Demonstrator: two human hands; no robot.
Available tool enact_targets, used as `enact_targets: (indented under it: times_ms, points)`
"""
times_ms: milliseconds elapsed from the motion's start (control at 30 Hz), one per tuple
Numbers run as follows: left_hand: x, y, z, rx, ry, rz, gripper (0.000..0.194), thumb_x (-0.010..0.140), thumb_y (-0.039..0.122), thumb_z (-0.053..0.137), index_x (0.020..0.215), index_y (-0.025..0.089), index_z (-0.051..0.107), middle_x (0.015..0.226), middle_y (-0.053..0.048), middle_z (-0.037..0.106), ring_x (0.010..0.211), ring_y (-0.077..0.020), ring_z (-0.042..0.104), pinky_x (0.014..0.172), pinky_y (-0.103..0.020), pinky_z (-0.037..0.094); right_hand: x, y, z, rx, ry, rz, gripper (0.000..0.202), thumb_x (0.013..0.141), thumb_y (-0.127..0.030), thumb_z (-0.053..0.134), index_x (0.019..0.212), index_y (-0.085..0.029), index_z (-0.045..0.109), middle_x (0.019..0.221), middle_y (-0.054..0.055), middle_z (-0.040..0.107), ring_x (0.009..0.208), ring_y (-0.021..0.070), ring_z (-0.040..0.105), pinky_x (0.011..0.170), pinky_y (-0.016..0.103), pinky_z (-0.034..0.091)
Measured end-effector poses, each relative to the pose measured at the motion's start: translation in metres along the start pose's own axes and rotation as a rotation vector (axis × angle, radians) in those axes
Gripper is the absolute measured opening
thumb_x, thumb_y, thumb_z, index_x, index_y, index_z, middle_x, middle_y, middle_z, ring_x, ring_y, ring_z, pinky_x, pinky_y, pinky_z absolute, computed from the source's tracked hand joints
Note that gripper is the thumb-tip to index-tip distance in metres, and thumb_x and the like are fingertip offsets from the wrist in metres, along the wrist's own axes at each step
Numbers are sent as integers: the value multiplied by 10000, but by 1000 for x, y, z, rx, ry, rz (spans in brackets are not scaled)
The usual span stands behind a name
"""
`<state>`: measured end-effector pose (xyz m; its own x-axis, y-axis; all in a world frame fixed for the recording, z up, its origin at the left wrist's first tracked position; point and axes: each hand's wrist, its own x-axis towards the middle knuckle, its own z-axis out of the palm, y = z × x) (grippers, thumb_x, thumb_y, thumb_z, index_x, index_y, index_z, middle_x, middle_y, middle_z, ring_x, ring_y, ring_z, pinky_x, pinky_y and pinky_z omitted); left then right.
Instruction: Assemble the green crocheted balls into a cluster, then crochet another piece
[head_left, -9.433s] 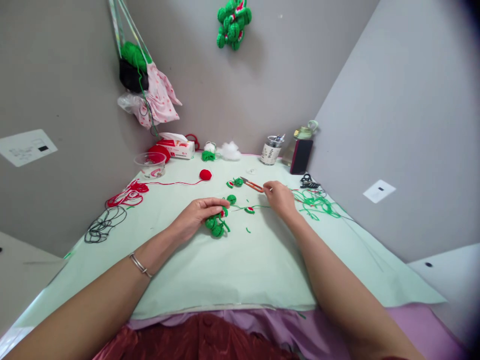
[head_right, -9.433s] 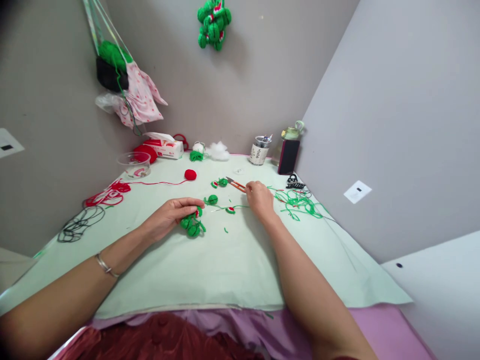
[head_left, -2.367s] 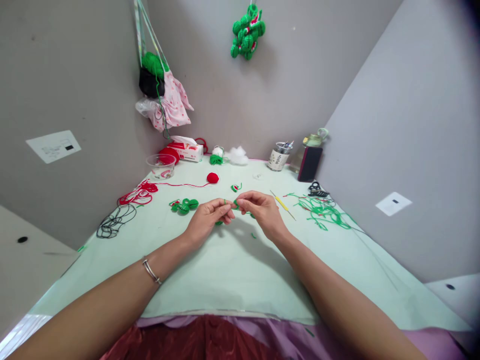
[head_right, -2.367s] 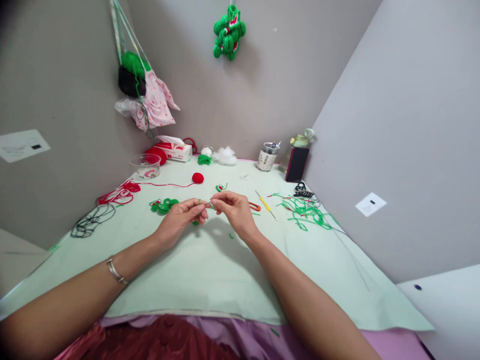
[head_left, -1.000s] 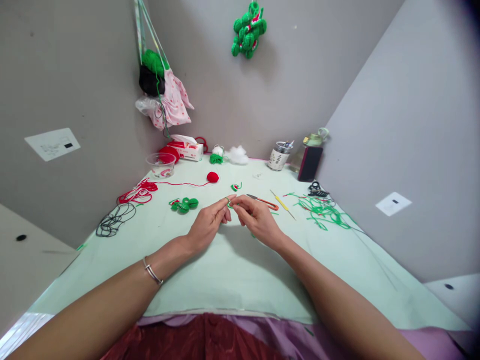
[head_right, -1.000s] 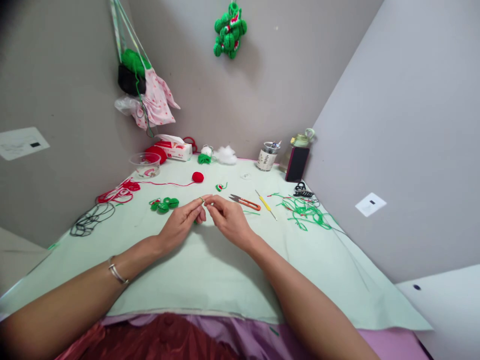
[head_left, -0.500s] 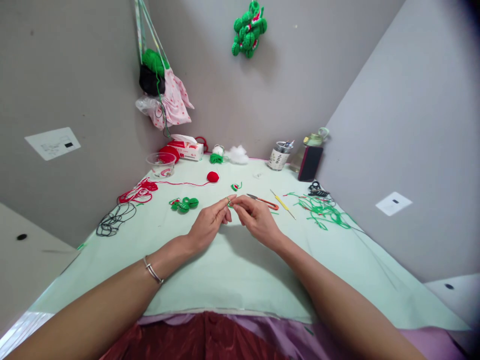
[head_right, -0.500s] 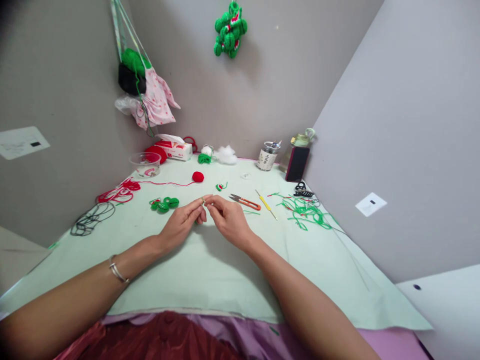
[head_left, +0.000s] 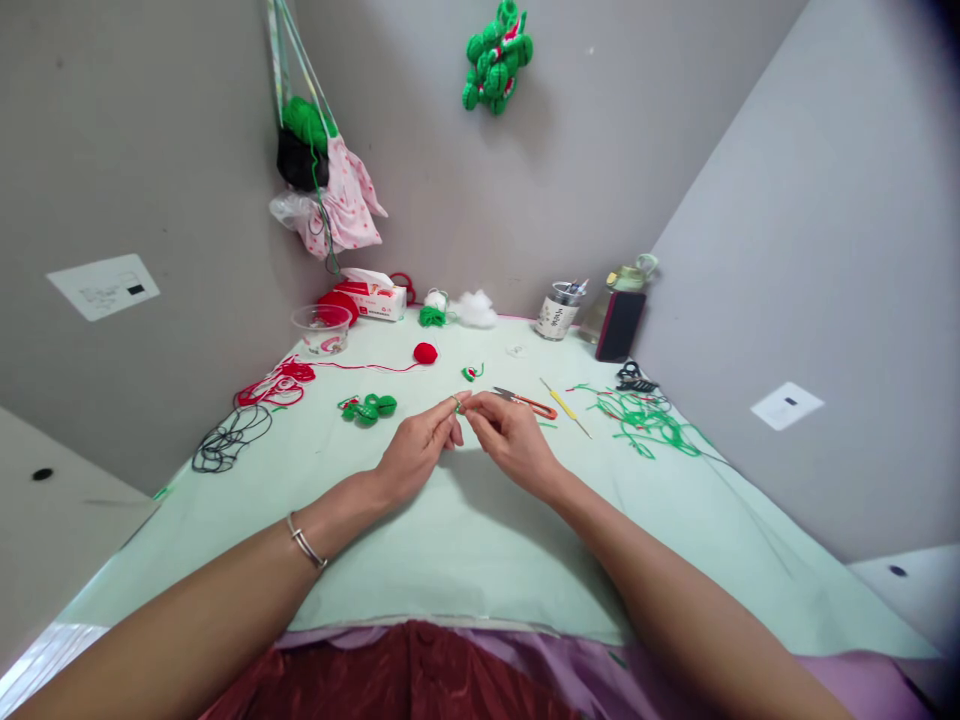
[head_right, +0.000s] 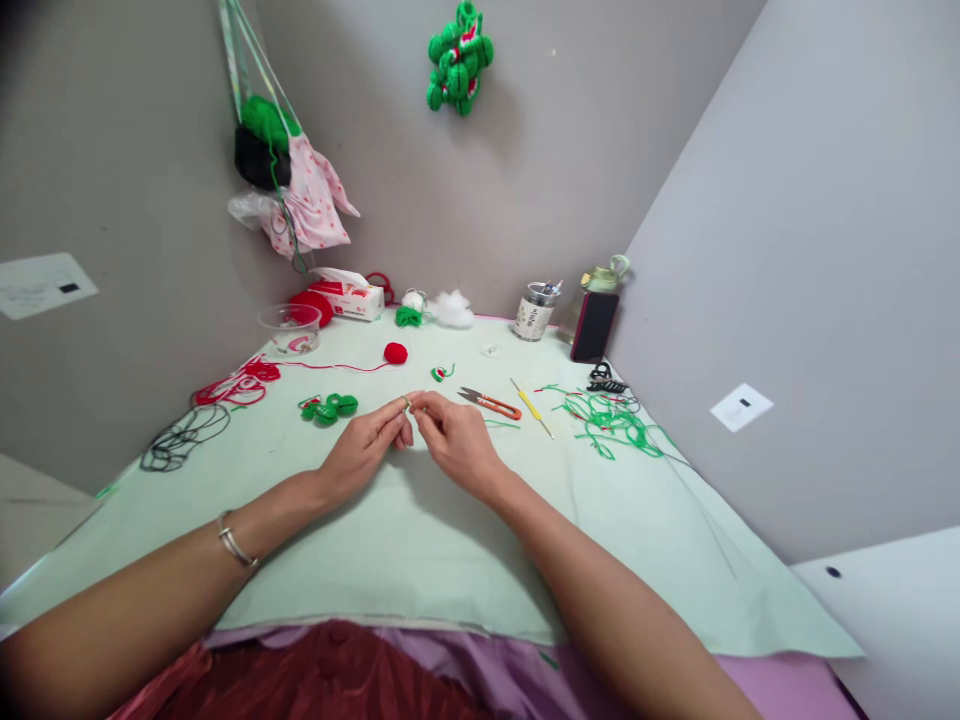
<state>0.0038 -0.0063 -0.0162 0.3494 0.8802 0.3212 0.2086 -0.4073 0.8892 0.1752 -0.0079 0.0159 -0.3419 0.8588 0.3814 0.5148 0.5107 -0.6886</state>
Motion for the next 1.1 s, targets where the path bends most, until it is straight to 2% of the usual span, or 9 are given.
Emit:
enact_targets:
  times_ms: [200, 267, 367, 467, 600, 833, 1100]
  points:
    - [-1, 2, 0, 87, 2, -2, 400, 1004, 278, 346, 1322, 176, 566, 785, -5, 603, 719, -145, 538, 753, -269, 443, 3, -2, 0, 46, -37, 21, 210, 918, -218, 461, 878, -165, 660, 530, -66, 437, 495, 95, 333, 524, 234, 271]
    - [-1, 3, -1, 160, 30, 28, 380, 1004, 285, 354, 1275, 185, 600, 871, -33, 631, 793, -165, 561, 800, -295, 453, 4, -1, 0, 61, -49, 23, 199, 910, -218, 463, 861, -168, 649, 547, -60, 450, 506, 96, 346, 531, 233, 275]
    - [0, 2, -2, 259, 76, 110, 370, 1001, 294, 364, 1242, 199, 629, 1074, -80, 626, 1014, -207, 570, 938, -349, 449, 5, 1, 1, 72, -44, 34, 189, 908, -251, 473, 875, -170, 640, 550, -59, 429, 515, 101, 347, 528, 236, 265]
    - [1, -1, -3, 322, 85, 135, 382, 998, 285, 369, 1278, 218, 620, 1273, -98, 573, 1215, -230, 509, 1071, -401, 395, 7, 4, 1, 103, -58, 60, 200, 908, -283, 475, 859, -167, 629, 525, -66, 383, 505, 105, 323, 514, 239, 251]
    - [1, -3, -4, 496, 84, 111, 408, 997, 278, 368, 1337, 224, 588, 1454, -107, 479, 1336, -263, 423, 1140, -484, 315, 8, 4, 1, 137, -85, 85, 199, 899, -297, 481, 837, -166, 616, 520, -62, 402, 502, 106, 335, 506, 240, 255]
    - [3, -6, -4, 636, 5, 103, 458, 1010, 291, 338, 1418, 167, 506, 1586, -140, 331, 1503, -283, 182, 1214, -519, 156, 10, 5, 0, 156, -84, 121, 197, 883, -300, 488, 818, -164, 616, 512, -57, 435, 497, 107, 365, 505, 242, 261]
    - [4, -7, -6, 654, -59, 81, 444, 1009, 303, 329, 1391, 169, 511, 1619, -145, 262, 1522, -292, 118, 1220, -548, 115, 11, 7, -1, 159, -98, 154, 219, 883, -320, 494, 819, -157, 626, 517, -58, 442, 501, 103, 367, 505, 240, 259]
